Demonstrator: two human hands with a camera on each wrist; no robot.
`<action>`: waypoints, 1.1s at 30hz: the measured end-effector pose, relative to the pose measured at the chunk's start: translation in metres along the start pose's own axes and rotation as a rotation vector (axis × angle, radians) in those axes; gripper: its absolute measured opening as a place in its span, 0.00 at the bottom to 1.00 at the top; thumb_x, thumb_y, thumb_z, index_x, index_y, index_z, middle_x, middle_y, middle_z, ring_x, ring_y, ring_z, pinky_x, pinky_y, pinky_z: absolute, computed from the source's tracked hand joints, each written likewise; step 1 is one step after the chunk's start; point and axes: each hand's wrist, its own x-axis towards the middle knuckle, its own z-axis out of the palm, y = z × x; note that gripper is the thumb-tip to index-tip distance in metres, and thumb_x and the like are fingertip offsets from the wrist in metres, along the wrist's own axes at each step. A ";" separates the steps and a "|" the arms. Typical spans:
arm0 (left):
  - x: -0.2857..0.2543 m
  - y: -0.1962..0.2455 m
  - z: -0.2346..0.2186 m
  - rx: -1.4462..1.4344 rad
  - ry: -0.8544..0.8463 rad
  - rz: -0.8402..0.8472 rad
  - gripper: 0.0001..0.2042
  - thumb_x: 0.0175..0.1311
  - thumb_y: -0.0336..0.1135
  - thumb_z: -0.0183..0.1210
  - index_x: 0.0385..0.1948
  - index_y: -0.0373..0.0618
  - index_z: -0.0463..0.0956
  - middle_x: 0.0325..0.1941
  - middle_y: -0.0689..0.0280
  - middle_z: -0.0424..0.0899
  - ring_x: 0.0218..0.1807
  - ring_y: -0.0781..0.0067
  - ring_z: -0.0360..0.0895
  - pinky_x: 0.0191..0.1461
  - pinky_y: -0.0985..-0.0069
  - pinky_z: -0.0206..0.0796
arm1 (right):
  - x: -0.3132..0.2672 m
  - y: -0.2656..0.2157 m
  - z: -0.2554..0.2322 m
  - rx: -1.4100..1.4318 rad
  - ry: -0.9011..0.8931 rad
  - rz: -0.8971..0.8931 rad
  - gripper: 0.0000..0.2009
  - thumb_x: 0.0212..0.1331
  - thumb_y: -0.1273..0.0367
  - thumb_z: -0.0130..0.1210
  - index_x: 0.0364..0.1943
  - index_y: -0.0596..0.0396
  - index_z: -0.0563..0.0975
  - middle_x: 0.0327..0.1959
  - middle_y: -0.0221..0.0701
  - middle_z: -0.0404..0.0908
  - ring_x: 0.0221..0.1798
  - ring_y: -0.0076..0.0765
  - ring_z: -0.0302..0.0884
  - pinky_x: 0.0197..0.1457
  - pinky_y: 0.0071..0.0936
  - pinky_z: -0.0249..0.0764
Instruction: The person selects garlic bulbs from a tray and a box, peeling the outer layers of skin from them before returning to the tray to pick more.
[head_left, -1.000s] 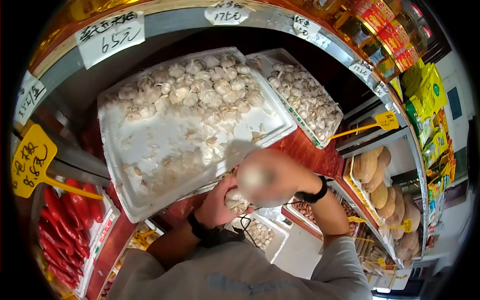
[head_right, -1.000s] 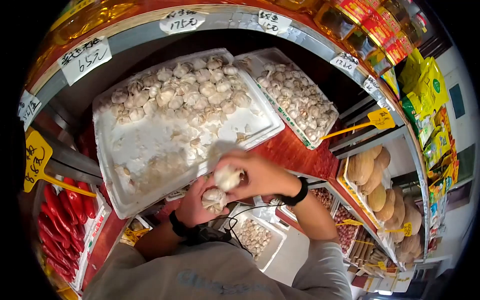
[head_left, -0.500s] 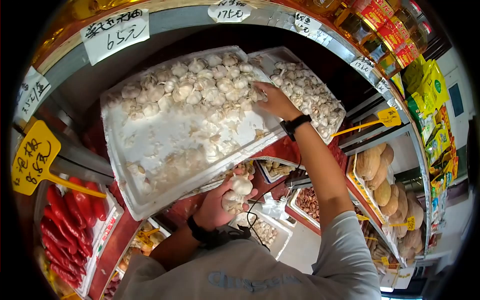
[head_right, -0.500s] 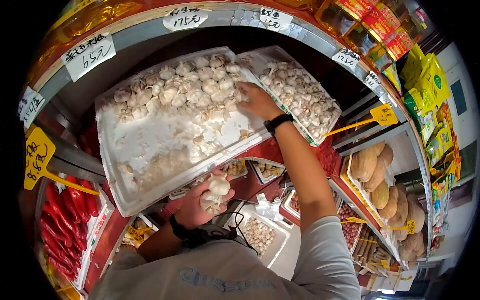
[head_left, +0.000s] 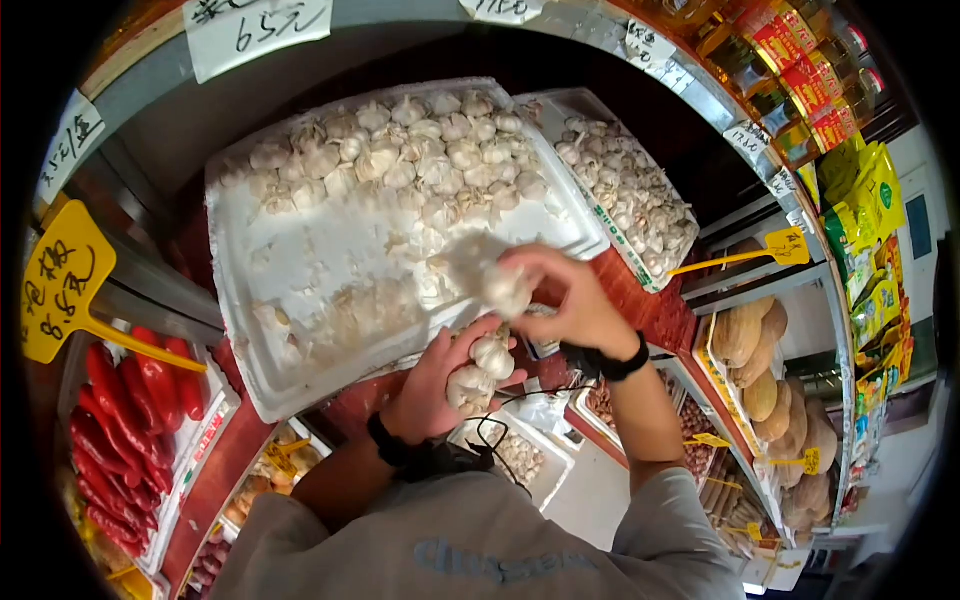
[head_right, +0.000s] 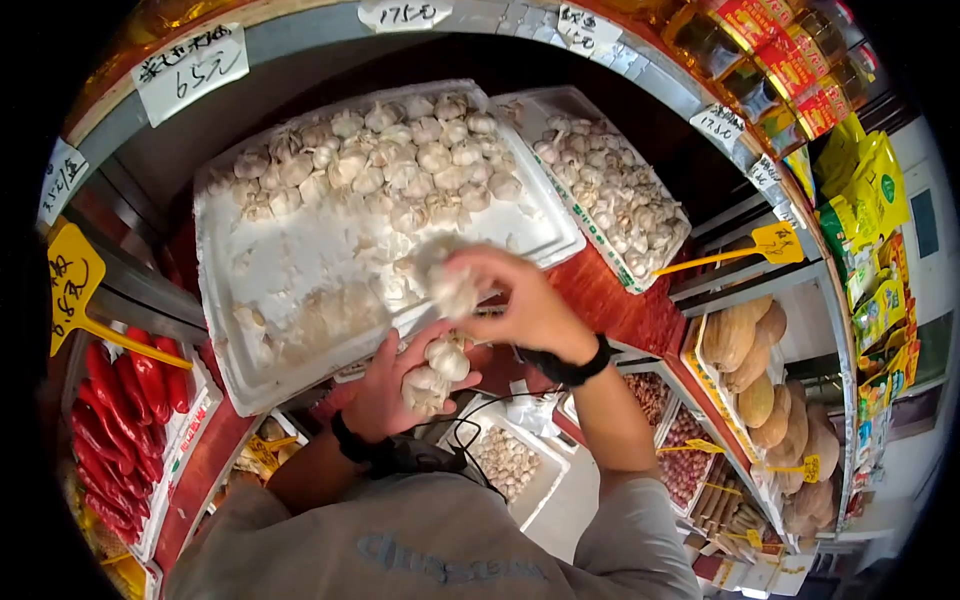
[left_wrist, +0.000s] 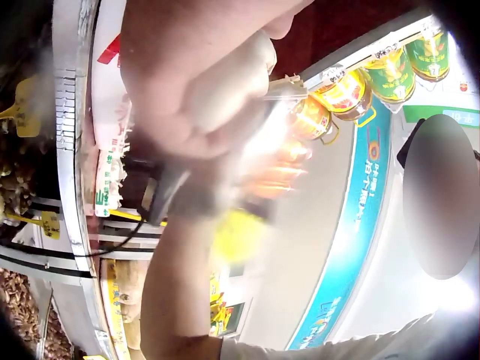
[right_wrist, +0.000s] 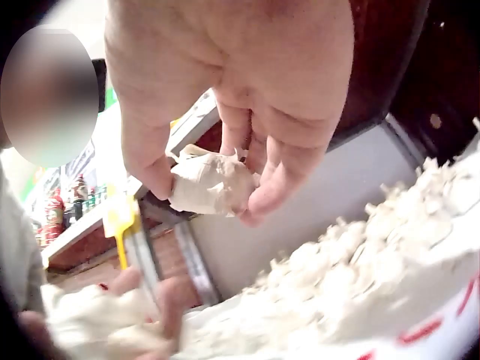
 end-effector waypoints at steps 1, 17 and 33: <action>0.003 0.001 -0.001 0.061 0.000 -0.019 0.37 0.66 0.71 0.35 0.65 0.50 0.59 0.64 0.60 0.69 0.63 0.53 0.70 0.47 0.66 0.72 | -0.008 -0.005 0.013 0.002 -0.032 -0.058 0.26 0.40 0.75 0.69 0.50 0.55 0.78 0.52 0.34 0.79 0.52 0.32 0.77 0.54 0.28 0.73; -0.005 0.020 0.008 0.337 0.016 0.166 0.38 0.64 0.70 0.44 0.65 0.48 0.59 0.58 0.64 0.74 0.57 0.66 0.77 0.41 0.77 0.72 | 0.026 -0.006 0.034 0.151 -0.160 -0.152 0.13 0.57 0.69 0.62 0.45 0.61 0.81 0.35 0.31 0.77 0.37 0.29 0.74 0.41 0.24 0.70; -0.011 0.050 0.007 0.066 0.220 0.190 0.28 0.68 0.65 0.42 0.54 0.51 0.68 0.47 0.64 0.78 0.53 0.63 0.79 0.36 0.75 0.70 | 0.092 0.011 0.049 -0.158 -0.045 -0.002 0.14 0.60 0.73 0.57 0.50 0.58 0.79 0.38 0.38 0.83 0.37 0.29 0.80 0.42 0.24 0.75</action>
